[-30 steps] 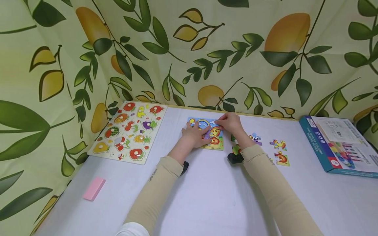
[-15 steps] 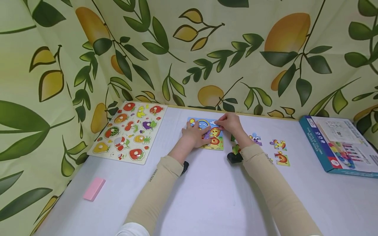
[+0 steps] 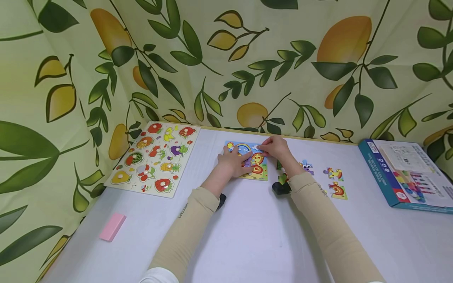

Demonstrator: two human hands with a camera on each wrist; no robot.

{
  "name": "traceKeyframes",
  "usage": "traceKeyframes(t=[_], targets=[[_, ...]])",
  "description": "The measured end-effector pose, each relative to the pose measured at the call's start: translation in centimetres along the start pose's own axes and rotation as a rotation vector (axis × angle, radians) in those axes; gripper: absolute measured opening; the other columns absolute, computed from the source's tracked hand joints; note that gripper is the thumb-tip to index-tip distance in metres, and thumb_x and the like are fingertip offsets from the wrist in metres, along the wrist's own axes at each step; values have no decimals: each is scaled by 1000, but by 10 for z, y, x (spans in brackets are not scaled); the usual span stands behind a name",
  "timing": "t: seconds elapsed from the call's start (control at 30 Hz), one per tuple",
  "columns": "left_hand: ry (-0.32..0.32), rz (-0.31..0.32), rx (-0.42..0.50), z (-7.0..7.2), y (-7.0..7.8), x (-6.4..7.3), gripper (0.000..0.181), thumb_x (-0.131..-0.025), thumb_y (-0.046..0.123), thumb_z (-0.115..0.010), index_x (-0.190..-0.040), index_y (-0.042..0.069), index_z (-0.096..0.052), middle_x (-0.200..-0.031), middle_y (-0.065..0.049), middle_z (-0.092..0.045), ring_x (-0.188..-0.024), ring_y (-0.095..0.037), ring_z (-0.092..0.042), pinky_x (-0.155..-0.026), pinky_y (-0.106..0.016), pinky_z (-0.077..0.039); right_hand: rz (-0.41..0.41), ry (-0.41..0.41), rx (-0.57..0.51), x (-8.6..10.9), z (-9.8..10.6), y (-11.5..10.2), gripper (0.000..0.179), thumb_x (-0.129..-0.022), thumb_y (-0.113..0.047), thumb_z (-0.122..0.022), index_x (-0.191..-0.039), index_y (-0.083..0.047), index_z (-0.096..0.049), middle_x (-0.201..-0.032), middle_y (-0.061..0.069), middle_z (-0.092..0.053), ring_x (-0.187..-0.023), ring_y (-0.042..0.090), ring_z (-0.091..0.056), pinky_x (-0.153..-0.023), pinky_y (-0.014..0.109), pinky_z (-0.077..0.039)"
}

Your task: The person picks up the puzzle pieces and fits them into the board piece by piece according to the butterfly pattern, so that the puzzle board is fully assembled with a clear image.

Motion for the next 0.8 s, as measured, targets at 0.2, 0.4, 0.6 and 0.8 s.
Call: traceKeyframes(t=[0.2,0.4,0.6,0.8], targets=[[1,-6,-7,0,0,0,68,-93,65,-45,-153,41,-25,-160,-14,-18,-142,-47,-14,-107,-61,-31,-5,-9,7,0,0,1,28,-93,-26,-69,-106,-3,-60,-84,6,-55,-57,7,-57,-60,19,-47],[4,-5,-11,0,0,-1,68,-93,66,-44,-153,42,-25,-160,-14,-17,-142,-46,-13,-106,-61,-31,-7,-24,-17,3,1,-1,25,-95,-24,-65,-107,-3,-60,-87,7,-53,-60,8,-56,-59,18,-47],[2,-11,-14,-1,1,-1,67,-93,66,-44,-153,43,-24,-160,-13,-18,-142,-46,-14,-107,-60,-31,-56,-141,-152,3,-2,4,27,-96,-14,-63,-119,-1,-55,-100,10,-47,-62,7,-54,-58,16,-49],[-6,0,-26,-1,-1,-1,68,-93,67,-43,-153,44,-23,-160,-12,-18,-142,-46,-13,-107,-60,-31,-88,-226,-137,1,-3,10,35,-93,-13,-67,-125,-4,-53,-104,10,-46,-63,9,-53,-59,17,-47]])
Point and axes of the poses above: each hand's wrist, its own x-axis away from the middle knuckle, its own z-axis out of the back of the hand, y = z × x, the point moved 9 cm from there along -x, towards the middle knuckle
